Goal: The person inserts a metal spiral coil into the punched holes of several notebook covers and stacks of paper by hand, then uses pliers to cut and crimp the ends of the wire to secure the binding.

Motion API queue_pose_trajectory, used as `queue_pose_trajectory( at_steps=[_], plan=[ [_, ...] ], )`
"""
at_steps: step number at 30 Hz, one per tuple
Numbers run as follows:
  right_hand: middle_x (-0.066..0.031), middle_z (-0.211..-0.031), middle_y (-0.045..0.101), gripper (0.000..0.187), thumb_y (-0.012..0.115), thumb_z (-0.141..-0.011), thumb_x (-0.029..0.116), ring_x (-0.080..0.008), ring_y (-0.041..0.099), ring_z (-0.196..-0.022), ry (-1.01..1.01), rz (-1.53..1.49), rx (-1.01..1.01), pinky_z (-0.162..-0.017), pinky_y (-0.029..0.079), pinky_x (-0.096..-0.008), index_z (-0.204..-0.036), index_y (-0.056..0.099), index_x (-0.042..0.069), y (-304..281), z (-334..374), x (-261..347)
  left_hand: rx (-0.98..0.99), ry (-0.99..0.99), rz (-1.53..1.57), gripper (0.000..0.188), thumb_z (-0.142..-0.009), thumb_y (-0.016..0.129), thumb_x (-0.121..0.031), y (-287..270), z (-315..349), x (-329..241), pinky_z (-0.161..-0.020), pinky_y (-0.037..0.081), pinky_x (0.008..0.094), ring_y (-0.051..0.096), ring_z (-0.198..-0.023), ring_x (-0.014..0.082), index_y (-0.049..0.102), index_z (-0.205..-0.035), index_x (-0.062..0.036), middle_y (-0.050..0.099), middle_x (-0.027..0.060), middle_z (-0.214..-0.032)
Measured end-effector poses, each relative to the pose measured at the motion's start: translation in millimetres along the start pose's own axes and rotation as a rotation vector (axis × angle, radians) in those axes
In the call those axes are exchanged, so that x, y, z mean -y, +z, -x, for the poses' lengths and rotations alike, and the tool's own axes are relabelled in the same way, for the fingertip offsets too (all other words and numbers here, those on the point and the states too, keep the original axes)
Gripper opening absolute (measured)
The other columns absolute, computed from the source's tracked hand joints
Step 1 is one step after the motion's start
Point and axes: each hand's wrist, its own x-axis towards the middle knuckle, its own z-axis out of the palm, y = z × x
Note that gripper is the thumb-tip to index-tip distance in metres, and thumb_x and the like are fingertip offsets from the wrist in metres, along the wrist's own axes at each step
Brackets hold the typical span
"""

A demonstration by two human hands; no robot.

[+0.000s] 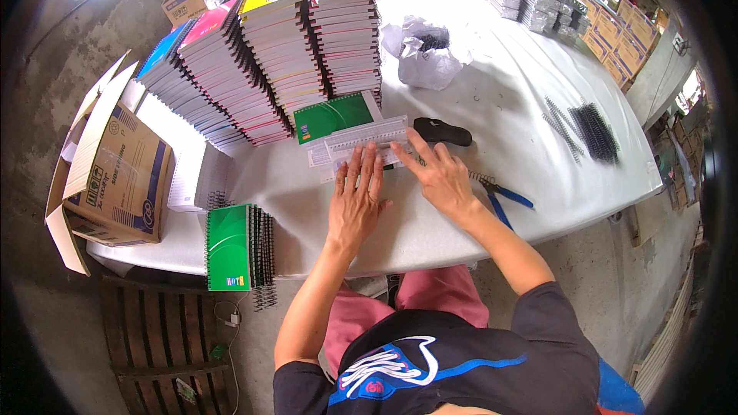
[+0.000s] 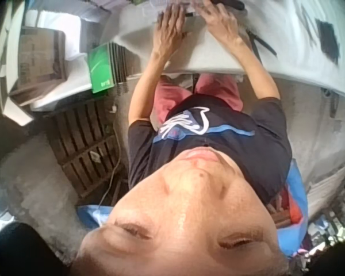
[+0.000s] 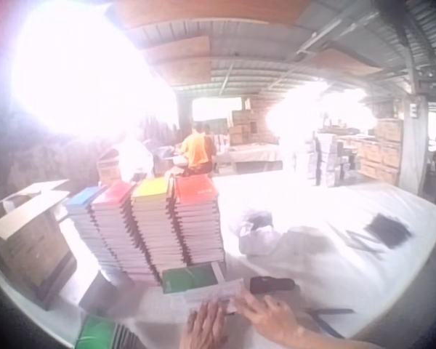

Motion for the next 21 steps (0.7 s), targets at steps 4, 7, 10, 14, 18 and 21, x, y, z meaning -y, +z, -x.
queue_pose_trajectory(
  at_steps=[4, 7, 10, 14, 18, 21],
  plan=[
    [0.0034, -0.14, 0.042, 0.065, 0.058, -0.074, 0.003, -0.0176, 0.053, -0.082, -0.026, 0.01, -0.049, -0.048, 0.052, -0.0271, -0.133, 0.051, 0.027, 1.8, -0.3, -3.0, -0.015, 0.009, 0.006, 0.088, -0.077, 0.068, -0.04, 4.3, 1.1, 0.1, -0.112, 0.023, 0.0487, 0.016, -0.143, 0.0327, 0.026, -0.143, -0.0002, 0.015, 0.0142, -0.155],
    [0.0032, -0.138, 0.043, 0.063, 0.059, -0.073, 0.001, -0.0183, 0.053, -0.083, -0.023, 0.029, -0.046, -0.051, 0.054, -0.0283, -0.131, 0.054, 0.026, -2.3, -2.8, -0.6, -0.013, 0.01, 0.003, 0.088, -0.077, 0.067, -0.04, 5.1, 1.4, 0.5, -0.112, 0.023, 0.0487, 0.015, -0.143, 0.0329, 0.026, -0.144, -0.0004, 0.015, 0.0139, -0.155],
    [0.0001, -0.137, 0.043, 0.065, 0.062, -0.07, 0.001, -0.0211, 0.054, -0.087, 0.043, -0.157, 0.063, -0.061, 0.055, -0.0305, -0.13, 0.054, 0.023, -9.8, -2.3, -0.8, -0.002, 0.002, 0.007, 0.084, -0.078, 0.067, -0.038, 0.1, 0.4, -0.4, -0.112, 0.023, 0.0484, 0.017, -0.142, 0.033, 0.028, -0.142, -0.0008, 0.017, 0.0137, -0.154],
    [-0.0106, -0.139, 0.038, 0.079, 0.07, -0.068, 0.004, -0.0225, 0.055, -0.093, 0.107, -0.891, 0.01, -0.076, 0.051, -0.0313, -0.14, 0.043, 0.021, 7.1, -8.8, -26.9, -0.11, -0.001, 0.093, 0.073, -0.078, 0.069, -0.029, -3.3, -9.3, 5.8, -0.112, 0.023, 0.0501, 0.023, -0.139, 0.0335, 0.035, -0.139, -0.0048, 0.027, 0.0136, -0.149],
    [-0.0138, -0.138, 0.036, 0.111, 0.081, -0.067, 0.011, -0.0124, 0.047, -0.083, 0.545, -1.47, 0.363, -0.077, 0.046, -0.0266, -0.152, 0.009, 0.022, -0.8, -37.0, -31.4, -0.191, -0.024, -0.02, 0.08, -0.07, 0.077, -0.021, -1.0, -21.7, 12.0, -0.108, 0.025, 0.0559, 0.03, -0.135, 0.0344, 0.037, -0.138, -0.0115, 0.038, 0.0122, -0.137],
    [-0.0126, -0.136, 0.037, 0.116, 0.083, -0.065, 0.011, -0.0124, 0.047, -0.08, 0.511, -1.689, 0.608, -0.075, 0.046, -0.0258, -0.152, 0.005, 0.022, -7.6, -43.1, -41.2, -0.241, -0.245, 0.057, 0.093, -0.063, 0.083, -0.021, -8.0, -39.4, 12.6, -0.107, 0.026, 0.0559, 0.032, -0.134, 0.0344, 0.033, -0.141, -0.0118, 0.039, 0.0121, -0.134]
  ],
)
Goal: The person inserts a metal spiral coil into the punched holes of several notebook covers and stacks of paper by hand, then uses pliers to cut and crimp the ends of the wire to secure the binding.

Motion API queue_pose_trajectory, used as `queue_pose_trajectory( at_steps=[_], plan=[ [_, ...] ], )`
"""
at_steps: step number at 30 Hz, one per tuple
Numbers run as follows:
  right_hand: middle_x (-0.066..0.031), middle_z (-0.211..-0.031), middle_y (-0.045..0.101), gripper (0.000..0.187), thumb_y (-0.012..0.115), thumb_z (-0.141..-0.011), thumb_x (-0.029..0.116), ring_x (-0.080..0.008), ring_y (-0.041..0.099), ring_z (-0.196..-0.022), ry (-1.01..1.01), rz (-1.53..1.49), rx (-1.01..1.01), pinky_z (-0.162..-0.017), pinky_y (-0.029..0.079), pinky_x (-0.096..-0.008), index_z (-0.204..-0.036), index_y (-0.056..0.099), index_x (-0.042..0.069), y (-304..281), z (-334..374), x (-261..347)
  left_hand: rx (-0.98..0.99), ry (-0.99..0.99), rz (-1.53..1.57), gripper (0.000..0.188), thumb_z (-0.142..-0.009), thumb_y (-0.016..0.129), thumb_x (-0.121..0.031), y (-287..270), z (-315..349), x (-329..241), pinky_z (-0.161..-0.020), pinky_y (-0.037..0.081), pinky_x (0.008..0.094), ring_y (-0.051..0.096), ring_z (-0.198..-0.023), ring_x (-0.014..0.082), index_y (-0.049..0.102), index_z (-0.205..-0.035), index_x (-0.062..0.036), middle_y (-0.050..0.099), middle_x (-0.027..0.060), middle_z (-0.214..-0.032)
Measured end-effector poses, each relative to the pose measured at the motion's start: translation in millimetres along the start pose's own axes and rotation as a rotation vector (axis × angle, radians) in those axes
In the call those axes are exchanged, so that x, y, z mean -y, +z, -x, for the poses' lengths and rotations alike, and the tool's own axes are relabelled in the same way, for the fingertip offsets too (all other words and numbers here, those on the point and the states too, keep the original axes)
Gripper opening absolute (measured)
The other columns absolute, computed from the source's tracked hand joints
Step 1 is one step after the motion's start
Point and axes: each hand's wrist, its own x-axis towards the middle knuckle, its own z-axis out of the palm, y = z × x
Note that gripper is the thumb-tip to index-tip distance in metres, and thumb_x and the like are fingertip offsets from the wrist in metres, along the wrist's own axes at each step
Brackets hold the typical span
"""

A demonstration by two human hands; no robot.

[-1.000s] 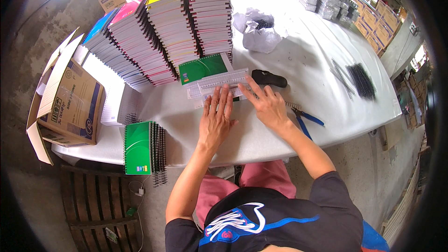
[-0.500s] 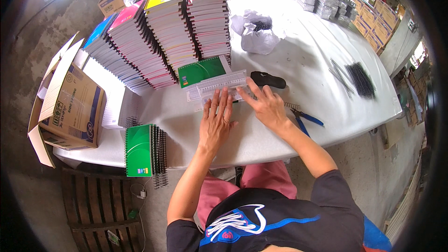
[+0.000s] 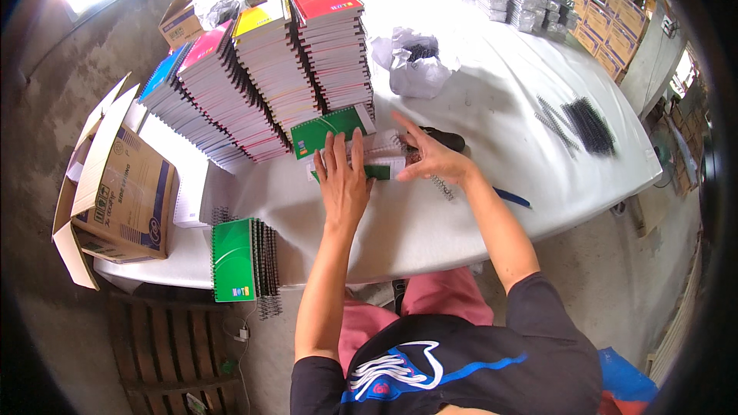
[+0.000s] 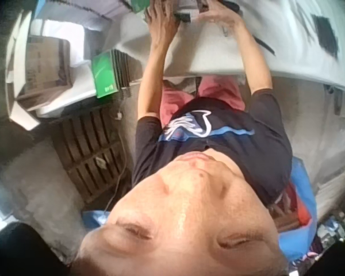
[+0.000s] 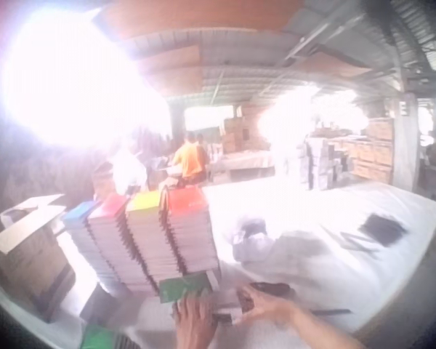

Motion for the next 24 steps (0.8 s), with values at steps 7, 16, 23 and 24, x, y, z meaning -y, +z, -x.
queue_pose_trajectory(
  at_steps=[7, 16, 23, 24],
  plan=[
    [-0.0069, -0.099, 0.068, 0.056, 0.082, -0.065, 0.009, -0.013, 0.061, -0.084, -0.305, 0.393, -0.339, -0.076, 0.049, -0.028, -0.116, 0.059, 0.005, 10.0, -11.5, -30.9, 0.04, 0.11, -0.059, 0.068, -0.061, 0.084, -0.025, -1.8, -10.0, -1.6, -0.104, 0.018, 0.0668, 0.04, -0.127, 0.0266, 0.046, -0.114, -0.0074, 0.046, 0.0079, -0.123],
    [-0.0113, -0.117, 0.061, 0.076, 0.08, -0.071, 0.015, -0.0131, 0.058, -0.099, -0.136, 0.374, -0.361, -0.083, 0.047, -0.0275, -0.137, 0.043, 0.007, 17.6, 1.6, 2.5, 0.014, 0.153, -0.086, 0.082, -0.061, 0.082, -0.025, -25.9, -13.3, -1.4, -0.102, 0.009, 0.0721, 0.039, -0.129, 0.0231, 0.043, -0.133, -0.0196, 0.047, 0.0021, -0.128],
    [-0.0137, -0.124, 0.058, 0.079, 0.079, -0.072, 0.016, -0.0129, 0.058, -0.092, -0.066, 0.155, -0.423, -0.075, 0.049, -0.0287, -0.14, 0.04, 0.006, 35.8, 12.8, -24.7, 0.038, 0.034, -0.043, 0.086, -0.061, 0.082, -0.029, -1.9, 16.1, 5.6, -0.103, 0.012, 0.0702, 0.033, -0.134, 0.0242, 0.042, -0.137, -0.0216, 0.042, 0.0014, -0.138],
    [-0.0132, -0.123, 0.059, 0.077, 0.079, -0.073, 0.013, -0.0127, 0.058, -0.09, -0.054, 0.102, -0.408, -0.073, 0.049, -0.0282, -0.139, 0.041, 0.006, 41.3, 13.9, -23.6, 0.044, -0.015, -0.027, 0.087, -0.061, 0.082, -0.029, -3.2, 17.1, 3.4, -0.103, 0.013, 0.0697, 0.033, -0.134, 0.0244, 0.041, -0.138, -0.0218, 0.042, 0.0014, -0.138]
  ],
)
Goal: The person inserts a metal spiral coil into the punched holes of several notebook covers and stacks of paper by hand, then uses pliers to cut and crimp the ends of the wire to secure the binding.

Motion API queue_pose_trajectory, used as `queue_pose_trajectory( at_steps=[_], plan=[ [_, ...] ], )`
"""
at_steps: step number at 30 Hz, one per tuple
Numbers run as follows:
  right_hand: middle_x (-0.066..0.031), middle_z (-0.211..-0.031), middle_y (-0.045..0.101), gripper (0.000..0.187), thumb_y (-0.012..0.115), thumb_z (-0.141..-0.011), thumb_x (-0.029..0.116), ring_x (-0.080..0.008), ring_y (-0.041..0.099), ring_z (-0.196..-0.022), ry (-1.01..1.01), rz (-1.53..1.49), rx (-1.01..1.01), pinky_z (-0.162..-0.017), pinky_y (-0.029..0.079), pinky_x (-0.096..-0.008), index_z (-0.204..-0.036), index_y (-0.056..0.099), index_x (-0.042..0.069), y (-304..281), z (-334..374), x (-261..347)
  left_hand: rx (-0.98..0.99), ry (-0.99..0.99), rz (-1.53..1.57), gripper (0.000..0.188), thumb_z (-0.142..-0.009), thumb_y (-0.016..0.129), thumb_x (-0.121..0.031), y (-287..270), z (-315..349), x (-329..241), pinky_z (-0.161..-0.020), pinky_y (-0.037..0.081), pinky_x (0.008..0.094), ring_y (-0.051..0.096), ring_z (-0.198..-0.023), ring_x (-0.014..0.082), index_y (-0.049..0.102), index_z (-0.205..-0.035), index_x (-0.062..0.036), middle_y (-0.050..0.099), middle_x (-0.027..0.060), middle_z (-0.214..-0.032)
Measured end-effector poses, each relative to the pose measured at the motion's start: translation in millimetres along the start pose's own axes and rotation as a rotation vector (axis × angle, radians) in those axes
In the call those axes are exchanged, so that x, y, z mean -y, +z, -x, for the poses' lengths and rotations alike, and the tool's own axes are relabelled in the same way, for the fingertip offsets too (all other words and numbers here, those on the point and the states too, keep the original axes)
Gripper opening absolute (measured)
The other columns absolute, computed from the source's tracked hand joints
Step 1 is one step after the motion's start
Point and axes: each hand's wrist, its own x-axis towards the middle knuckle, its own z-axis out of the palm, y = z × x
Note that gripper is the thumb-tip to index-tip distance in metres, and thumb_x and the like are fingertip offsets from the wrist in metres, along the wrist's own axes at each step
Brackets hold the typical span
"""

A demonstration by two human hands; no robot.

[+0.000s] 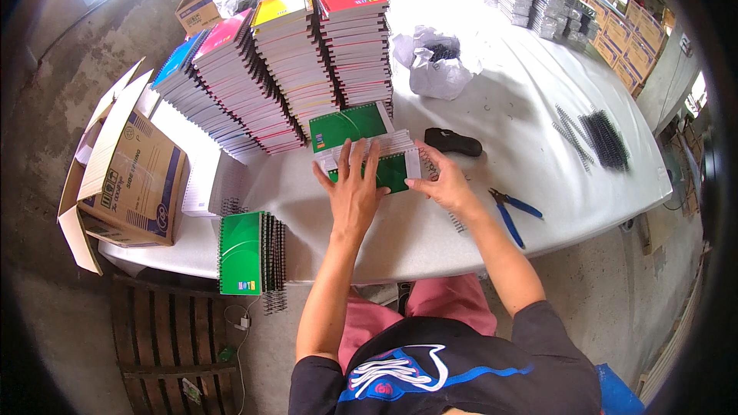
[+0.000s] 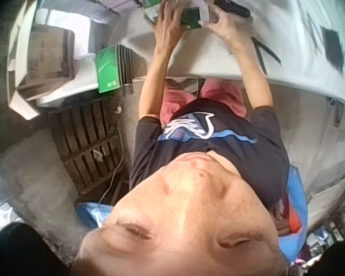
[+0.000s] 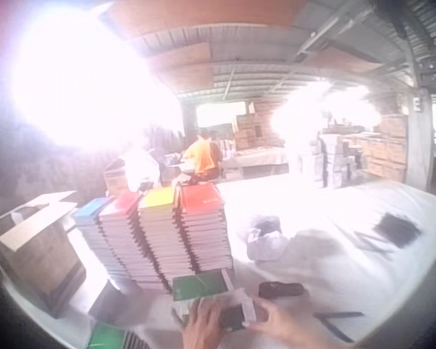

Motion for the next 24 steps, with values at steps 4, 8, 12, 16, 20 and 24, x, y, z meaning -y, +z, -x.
queue_pose_trajectory(
  at_steps=[4, 8, 12, 16, 20, 24],
  plan=[
    [-0.0134, -0.119, 0.063, 0.066, 0.074, -0.076, 0.008, -0.0129, 0.06, -0.066, -0.302, 0.223, -0.202, -0.06, 0.049, -0.026, -0.135, 0.046, 0.005, 3.0, -4.3, -23.1, 0.013, -0.063, -0.037, 0.088, -0.063, 0.079, -0.033, 6.7, 4.7, -6.3, -0.098, 0.027, 0.0673, 0.033, -0.135, 0.0248, 0.038, -0.14, -0.02, 0.038, -0.0009, -0.142],
    [-0.0163, -0.114, 0.065, 0.06, 0.072, -0.077, 0.009, -0.0172, 0.06, -0.059, -0.099, 0.266, -0.14, -0.06, 0.05, -0.0285, -0.133, 0.048, 0.005, 20.7, 31.8, 13.8, -0.055, -0.082, -0.098, 0.084, -0.068, 0.075, -0.038, 26.0, 18.4, -1.7, -0.091, 0.036, 0.0619, 0.031, -0.136, 0.0252, 0.037, -0.141, -0.0185, 0.035, -0.0007, -0.147],
    [-0.0182, -0.114, 0.064, 0.058, 0.071, -0.078, 0.011, -0.02, 0.065, -0.064, -0.006, 0.156, -0.109, -0.062, 0.051, -0.0329, -0.131, 0.049, 0.005, 37.5, 57.7, 23.1, -0.083, -0.11, -0.108, 0.078, -0.072, 0.072, -0.036, 28.5, 15.5, -2.8, -0.09, 0.037, 0.0596, 0.03, -0.137, 0.025, 0.038, -0.141, -0.0183, 0.034, -0.0003, -0.149],
    [-0.0196, -0.117, 0.059, 0.056, 0.07, -0.079, 0.012, -0.0253, 0.068, -0.08, -0.115, 0.245, -0.191, -0.068, 0.053, -0.0361, -0.13, 0.049, 0.005, 48.7, 63.8, 11.8, -0.059, -0.107, -0.111, 0.072, -0.075, 0.07, -0.03, 26.1, 16.5, -6.6, -0.093, 0.034, 0.0606, 0.031, -0.137, 0.0245, 0.04, -0.139, -0.0185, 0.034, -0.0012, -0.149],
    [-0.0189, -0.119, 0.057, 0.052, 0.07, -0.078, 0.011, -0.0326, 0.065, -0.088, -0.343, 0.478, -0.254, -0.072, 0.052, -0.0384, -0.127, 0.051, 0.006, 30.1, 41.3, -2.7, -0.166, -0.016, -0.187, 0.069, -0.075, 0.07, -0.03, 28.1, 22.0, -2.8, -0.097, 0.03, 0.0615, 0.032, -0.136, 0.0226, 0.043, -0.138, -0.0181, 0.037, -0.0014, -0.147],
    [-0.0133, -0.114, 0.061, 0.048, 0.068, -0.077, 0.008, -0.0324, 0.065, -0.085, -0.468, 0.645, -0.31, -0.071, 0.054, -0.0381, -0.124, 0.055, 0.008, 30.5, 39.3, -0.7, -0.183, 0.015, -0.38, 0.063, -0.079, 0.065, -0.025, 24.8, 24.6, -3.8, -0.101, 0.025, 0.0627, 0.036, -0.134, 0.0188, 0.044, -0.138, -0.0189, 0.04, -0.0023, -0.145]
  ],
)
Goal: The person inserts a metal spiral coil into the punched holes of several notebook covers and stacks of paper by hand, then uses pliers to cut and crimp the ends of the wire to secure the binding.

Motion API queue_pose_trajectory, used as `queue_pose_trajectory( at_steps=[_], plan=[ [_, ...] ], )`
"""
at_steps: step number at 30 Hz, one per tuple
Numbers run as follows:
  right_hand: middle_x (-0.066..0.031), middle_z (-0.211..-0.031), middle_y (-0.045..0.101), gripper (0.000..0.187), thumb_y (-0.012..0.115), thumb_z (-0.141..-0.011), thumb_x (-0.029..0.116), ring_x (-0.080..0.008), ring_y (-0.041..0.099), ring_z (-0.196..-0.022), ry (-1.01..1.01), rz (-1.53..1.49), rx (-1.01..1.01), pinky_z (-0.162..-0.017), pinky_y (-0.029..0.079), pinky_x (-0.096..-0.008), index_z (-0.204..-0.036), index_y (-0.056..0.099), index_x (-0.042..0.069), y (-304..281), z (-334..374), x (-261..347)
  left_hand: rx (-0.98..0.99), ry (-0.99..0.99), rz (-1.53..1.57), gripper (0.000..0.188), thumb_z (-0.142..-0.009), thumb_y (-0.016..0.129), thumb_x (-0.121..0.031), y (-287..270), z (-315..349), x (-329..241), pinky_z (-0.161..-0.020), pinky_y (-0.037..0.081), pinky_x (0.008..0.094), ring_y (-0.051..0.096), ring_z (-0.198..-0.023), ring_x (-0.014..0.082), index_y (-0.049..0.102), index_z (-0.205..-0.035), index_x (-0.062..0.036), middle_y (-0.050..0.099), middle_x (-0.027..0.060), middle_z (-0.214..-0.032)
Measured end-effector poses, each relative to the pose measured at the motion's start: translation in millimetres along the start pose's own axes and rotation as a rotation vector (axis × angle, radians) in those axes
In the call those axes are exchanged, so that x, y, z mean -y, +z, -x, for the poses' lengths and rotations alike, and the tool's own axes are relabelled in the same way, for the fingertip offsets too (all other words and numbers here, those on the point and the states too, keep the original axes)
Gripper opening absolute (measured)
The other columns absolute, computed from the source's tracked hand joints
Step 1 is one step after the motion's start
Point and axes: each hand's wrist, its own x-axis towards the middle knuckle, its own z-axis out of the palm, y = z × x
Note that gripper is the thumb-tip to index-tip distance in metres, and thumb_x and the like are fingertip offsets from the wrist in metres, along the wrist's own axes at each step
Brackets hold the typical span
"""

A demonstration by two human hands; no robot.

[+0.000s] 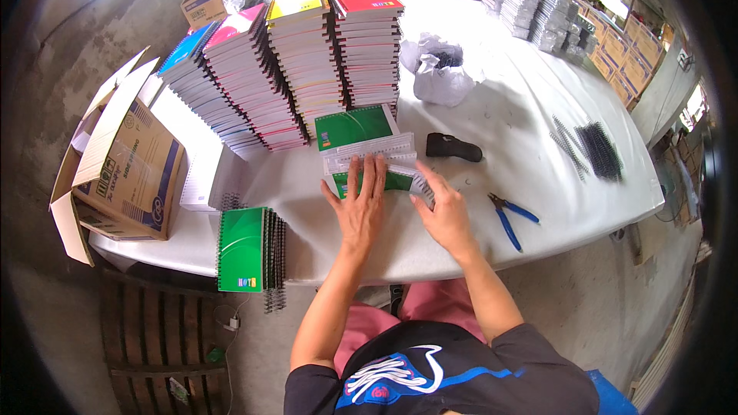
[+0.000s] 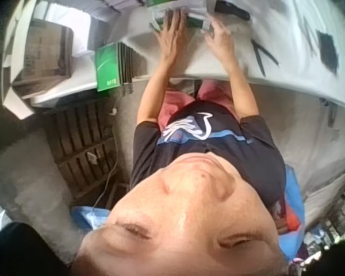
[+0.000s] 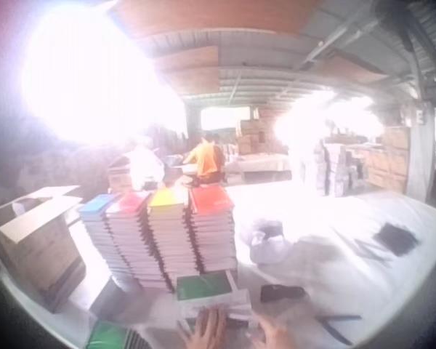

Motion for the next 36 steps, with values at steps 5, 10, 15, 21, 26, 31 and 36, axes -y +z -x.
queue_pose_trajectory(
  at_steps=[5, 10, 15, 21, 26, 31, 36],
  plan=[
    [-0.0052, -0.107, 0.066, 0.039, 0.066, -0.074, 0.003, -0.023, 0.067, -0.07, -0.251, 0.299, -0.164, -0.059, 0.055, -0.0314, -0.112, 0.065, 0.011, 9.8, 0.8, -12.0, 0.059, -0.007, 0.119, 0.065, -0.08, 0.06, -0.015, -11.8, 8.6, 2.8, -0.103, 0.03, 0.0546, 0.036, -0.135, 0.0196, 0.039, -0.142, -0.019, 0.038, -0.0019, -0.147],
    [-0.0039, -0.114, 0.065, 0.043, 0.065, -0.073, 0.003, -0.0189, 0.067, -0.061, -0.322, 0.397, -0.199, -0.053, 0.054, -0.0286, -0.116, 0.065, 0.012, 21.2, 4.3, -24.2, 0.146, 0.025, 0.275, 0.074, -0.076, 0.061, -0.009, -19.3, 9.6, 8.5, -0.103, 0.034, 0.05, 0.032, -0.137, 0.024, 0.033, -0.145, -0.0163, 0.032, 0.0018, -0.151],
    [-0.0029, -0.132, 0.054, 0.06, 0.061, -0.072, 0.0, -0.0195, 0.066, -0.059, -0.226, 0.488, -0.101, -0.052, 0.054, -0.0296, -0.13, 0.054, 0.013, 25.0, 7.4, -24.0, 0.22, 0.012, 0.337, 0.081, -0.075, 0.062, -0.007, -22.4, 1.8, 10.1, -0.102, 0.036, 0.0526, 0.027, -0.14, 0.0244, 0.028, -0.147, -0.0172, 0.026, 0.0011, -0.153],
    [-0.0015, -0.147, 0.038, 0.074, 0.06, -0.07, 0.0, -0.0221, 0.065, -0.065, -0.164, 0.534, 0.01, -0.054, 0.056, -0.0321, -0.14, 0.043, 0.015, 20.2, 9.2, -20.3, 0.246, -0.019, 0.257, 0.082, -0.076, 0.061, -0.009, -21.6, 6.2, 4.2, -0.101, 0.035, 0.0563, 0.023, -0.141, 0.0232, 0.026, -0.148, -0.0208, 0.023, -0.0024, -0.154],
    [0.0001, -0.147, 0.037, 0.076, 0.061, -0.071, 0.001, -0.0242, 0.065, -0.077, -0.133, 0.476, 0.071, -0.062, 0.057, -0.0341, -0.142, 0.038, 0.015, 14.8, 5.8, -16.9, 0.281, -0.02, 0.26, 0.081, -0.076, 0.06, -0.009, -22.9, 5.0, 2.1, -0.101, 0.036, 0.0564, 0.022, -0.141, 0.0242, 0.024, -0.149, -0.0196, 0.022, -0.0019, -0.154],
    [-0.0001, -0.146, 0.037, 0.072, 0.06, -0.075, 0.003, -0.0282, 0.066, -0.087, -0.105, 0.282, 0.09, -0.07, 0.057, -0.037, -0.142, 0.037, 0.014, 6.2, -4.3, -6.8, 0.257, -0.021, 0.311, 0.083, -0.073, 0.062, -0.007, -20.3, 1.0, 2.9, -0.1, 0.037, 0.0544, 0.027, -0.138, 0.029, 0.027, -0.147, -0.0152, 0.025, 0.0003, -0.153],
    [0.0003, -0.148, 0.034, 0.069, 0.061, -0.076, 0.003, -0.0286, 0.066, -0.089, -0.112, 0.249, 0.127, -0.069, 0.057, -0.0383, -0.14, 0.039, 0.013, 8.2, -22.7, -1.6, 0.238, -0.008, 0.374, 0.085, -0.068, 0.064, -0.005, -20.0, -4.3, 6.8, -0.099, 0.039, 0.0527, 0.031, -0.135, 0.0315, 0.03, -0.146, -0.0129, 0.027, 0.0022, -0.152]
  ],
)
